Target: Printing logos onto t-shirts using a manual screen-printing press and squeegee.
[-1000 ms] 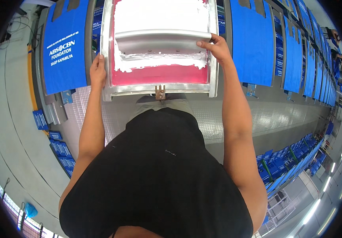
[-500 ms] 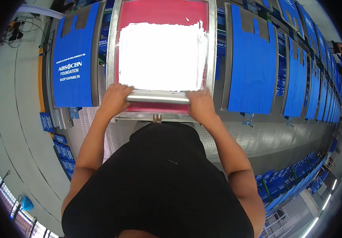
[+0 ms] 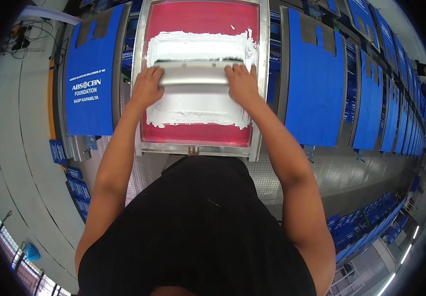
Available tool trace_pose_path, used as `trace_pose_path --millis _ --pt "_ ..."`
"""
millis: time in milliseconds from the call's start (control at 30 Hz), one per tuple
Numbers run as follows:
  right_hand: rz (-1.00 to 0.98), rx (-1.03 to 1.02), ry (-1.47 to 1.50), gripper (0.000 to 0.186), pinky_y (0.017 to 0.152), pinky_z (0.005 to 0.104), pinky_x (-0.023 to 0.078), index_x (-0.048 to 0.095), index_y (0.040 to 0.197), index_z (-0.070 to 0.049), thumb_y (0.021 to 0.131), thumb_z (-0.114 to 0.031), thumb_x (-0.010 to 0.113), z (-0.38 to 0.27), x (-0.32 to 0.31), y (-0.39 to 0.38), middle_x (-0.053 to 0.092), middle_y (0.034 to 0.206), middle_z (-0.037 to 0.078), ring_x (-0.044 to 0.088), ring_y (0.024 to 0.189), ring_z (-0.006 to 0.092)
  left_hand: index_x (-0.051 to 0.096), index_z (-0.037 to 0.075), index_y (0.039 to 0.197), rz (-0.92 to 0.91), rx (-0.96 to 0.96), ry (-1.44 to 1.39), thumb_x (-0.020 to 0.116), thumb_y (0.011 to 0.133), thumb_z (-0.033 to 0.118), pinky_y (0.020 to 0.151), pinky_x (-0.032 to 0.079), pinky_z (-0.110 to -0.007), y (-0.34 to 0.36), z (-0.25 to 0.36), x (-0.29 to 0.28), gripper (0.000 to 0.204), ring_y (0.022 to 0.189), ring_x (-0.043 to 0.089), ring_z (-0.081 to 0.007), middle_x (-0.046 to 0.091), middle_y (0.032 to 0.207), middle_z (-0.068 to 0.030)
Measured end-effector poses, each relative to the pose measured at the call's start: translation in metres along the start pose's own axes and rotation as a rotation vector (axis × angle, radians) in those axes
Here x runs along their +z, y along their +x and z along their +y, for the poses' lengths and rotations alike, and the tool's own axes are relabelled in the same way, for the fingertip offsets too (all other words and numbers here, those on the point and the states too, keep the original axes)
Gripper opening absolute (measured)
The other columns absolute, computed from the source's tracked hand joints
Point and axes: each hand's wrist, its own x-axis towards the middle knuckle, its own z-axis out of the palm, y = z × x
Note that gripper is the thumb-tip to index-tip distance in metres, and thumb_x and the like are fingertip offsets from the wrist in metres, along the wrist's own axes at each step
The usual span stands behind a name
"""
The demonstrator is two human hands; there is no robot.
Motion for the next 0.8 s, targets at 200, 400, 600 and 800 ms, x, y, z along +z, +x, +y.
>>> trace_pose_path --millis 200,400,600,800 --pt "-0.101 0.006 0.326 0.034 0.091 0.0491 0.042 0.063 0.097 -0.005 0.064 -0.001 0.060 -0.038 -0.074 -0.102 0.064 0.088 0.015 0.060 0.088 0.0344 0.062 0.004 0.093 -0.136 -0.031 -0.139 0.069 0.062 0.006 0.082 0.043 -0.042 -0.100 0.050 -0.061 0.032 0.090 0.058 -0.0300 0.063 0.091 -0.0119" --pt "-0.301 0.117 0.251 0.032 0.100 0.0503 0.039 0.063 0.094 -0.006 0.063 -0.001 0.060 -0.047 -0.064 -0.108 0.064 0.083 0.013 0.061 0.088 0.0334 0.058 0.004 0.087 -0.069 -0.049 -0.228 0.069 0.058 0.005 0.072 0.046 -0.041 -0.114 0.059 -0.036 0.030 0.081 0.057 -0.0318 0.058 0.080 -0.0107" --pt "-0.107 0.101 0.243 0.037 0.105 0.0543 0.035 0.066 0.093 -0.009 0.058 0.002 0.061 -0.062 -0.034 -0.148 0.066 0.083 0.010 0.063 0.085 0.0295 0.061 0.006 0.096 0.038 -0.027 -0.203 0.072 0.054 0.002 0.081 0.047 -0.042 -0.150 0.060 -0.006 0.044 0.089 0.060 -0.0321 0.064 0.095 -0.0129" --pt "-0.111 0.062 0.074 0.043 0.102 0.0502 0.036 0.067 0.105 -0.014 0.062 -0.007 0.066 0.010 -0.027 0.007 0.067 0.082 0.012 0.064 0.085 0.0300 0.070 0.011 0.093 0.053 -0.138 -0.087 0.072 0.066 0.014 0.071 0.052 -0.044 0.005 0.003 -0.009 0.027 0.079 0.064 -0.0341 0.066 0.080 -0.0154"
